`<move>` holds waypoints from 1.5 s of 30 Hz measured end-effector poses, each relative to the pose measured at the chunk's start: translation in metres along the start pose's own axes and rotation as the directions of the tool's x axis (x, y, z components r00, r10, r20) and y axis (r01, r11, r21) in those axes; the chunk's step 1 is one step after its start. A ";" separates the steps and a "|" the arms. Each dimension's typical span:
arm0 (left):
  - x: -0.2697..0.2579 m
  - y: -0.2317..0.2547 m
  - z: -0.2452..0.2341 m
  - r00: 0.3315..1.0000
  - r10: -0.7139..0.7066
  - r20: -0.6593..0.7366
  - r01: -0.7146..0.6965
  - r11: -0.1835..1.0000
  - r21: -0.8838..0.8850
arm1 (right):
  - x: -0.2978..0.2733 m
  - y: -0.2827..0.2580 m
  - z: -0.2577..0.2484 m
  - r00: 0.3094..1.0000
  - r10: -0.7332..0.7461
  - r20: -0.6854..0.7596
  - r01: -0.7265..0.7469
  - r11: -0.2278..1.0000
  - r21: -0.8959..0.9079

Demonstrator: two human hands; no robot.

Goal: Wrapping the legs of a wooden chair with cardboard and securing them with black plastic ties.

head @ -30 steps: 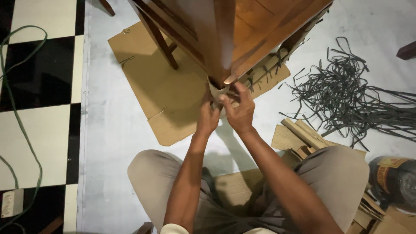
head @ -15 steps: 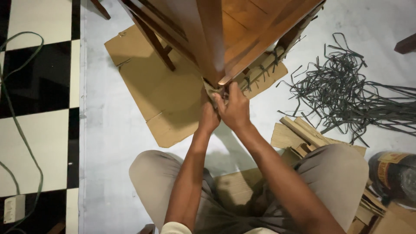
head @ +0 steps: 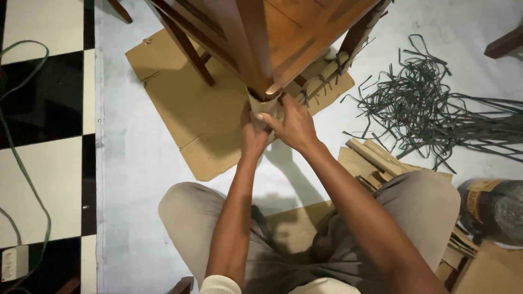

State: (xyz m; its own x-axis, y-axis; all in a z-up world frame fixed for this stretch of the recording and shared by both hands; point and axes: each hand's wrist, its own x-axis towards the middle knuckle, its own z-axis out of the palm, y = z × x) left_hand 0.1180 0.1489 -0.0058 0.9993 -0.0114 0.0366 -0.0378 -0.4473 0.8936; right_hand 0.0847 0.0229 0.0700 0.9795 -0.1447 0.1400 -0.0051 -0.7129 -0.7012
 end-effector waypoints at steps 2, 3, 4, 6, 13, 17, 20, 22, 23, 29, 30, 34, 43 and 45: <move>0.000 -0.041 0.008 0.995 -0.090 0.035 0.091 0.996 -0.019 | -0.005 0.005 0.003 1.000 0.010 0.004 -0.010 0.999 0.033; 0.000 -0.061 0.013 0.981 -0.183 0.070 0.185 0.982 -0.034 | -0.006 0.008 0.004 1.000 0.020 0.012 -0.020 0.998 0.067; -0.001 -0.069 0.016 0.981 -0.181 0.075 0.184 0.982 -0.032 | -0.008 0.014 0.007 1.000 0.024 0.009 -0.025 0.997 0.068; -0.001 -0.087 0.022 0.950 -0.292 0.114 0.292 0.956 0.011 | -0.009 0.027 0.013 0.998 0.046 0.034 -0.048 0.997 0.056; -0.028 -0.095 0.038 0.861 -0.472 0.188 0.442 0.878 0.183 | -0.023 0.042 0.015 0.986 0.136 0.096 -0.143 0.988 0.063; -0.031 -0.158 0.080 0.751 -0.590 0.297 0.403 0.766 0.501 | -0.036 0.054 0.010 0.964 0.219 0.153 -0.227 0.973 0.032; -0.047 -0.132 0.086 0.730 -0.544 0.413 0.292 0.795 0.532 | -0.047 0.073 0.004 0.943 0.274 0.188 -0.284 0.959 0.026; -0.057 -0.107 0.089 0.725 -0.493 0.481 0.238 0.835 0.497 | -0.055 0.089 -0.001 0.926 0.317 0.205 -0.327 0.945 0.016; -0.060 -0.105 0.096 0.721 -0.479 0.500 0.220 0.843 0.491 | -0.059 0.099 -0.002 0.907 0.348 0.237 -0.360 0.933 0.010; -0.079 -0.089 0.154 0.660 -0.405 0.633 0.068 0.871 0.486 | -0.094 0.141 -0.032 0.852 0.475 0.219 -0.481 0.876 -0.031; -0.085 -0.078 0.161 0.638 -0.414 0.650 0.068 0.871 0.487 | -0.100 0.148 -0.038 0.839 0.499 0.219 -0.501 0.864 -0.051; -0.111 -0.048 0.201 0.584 -0.360 0.727 0.017 0.901 0.433 | -0.128 0.176 -0.058 0.796 0.582 0.164 -0.585 0.810 -0.037; -0.177 0.042 0.224 0.476 -0.232 0.848 -0.072 0.951 0.301 | -0.194 0.224 -0.097 0.702 0.709 0.064 -0.708 0.705 -0.041; -0.183 0.060 0.213 0.446 -0.170 0.879 -0.185 0.943 0.277 | -0.202 0.231 -0.099 0.701 0.711 0.054 -0.711 0.703 -0.023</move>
State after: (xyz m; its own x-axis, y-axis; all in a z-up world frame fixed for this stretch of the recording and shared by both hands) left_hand -0.0660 -0.0663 -0.0547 0.4576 -0.7148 -0.5289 -0.2190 -0.6671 0.7121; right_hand -0.1342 -0.1801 -0.0509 0.6939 -0.5714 -0.4381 -0.7047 -0.4140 -0.5762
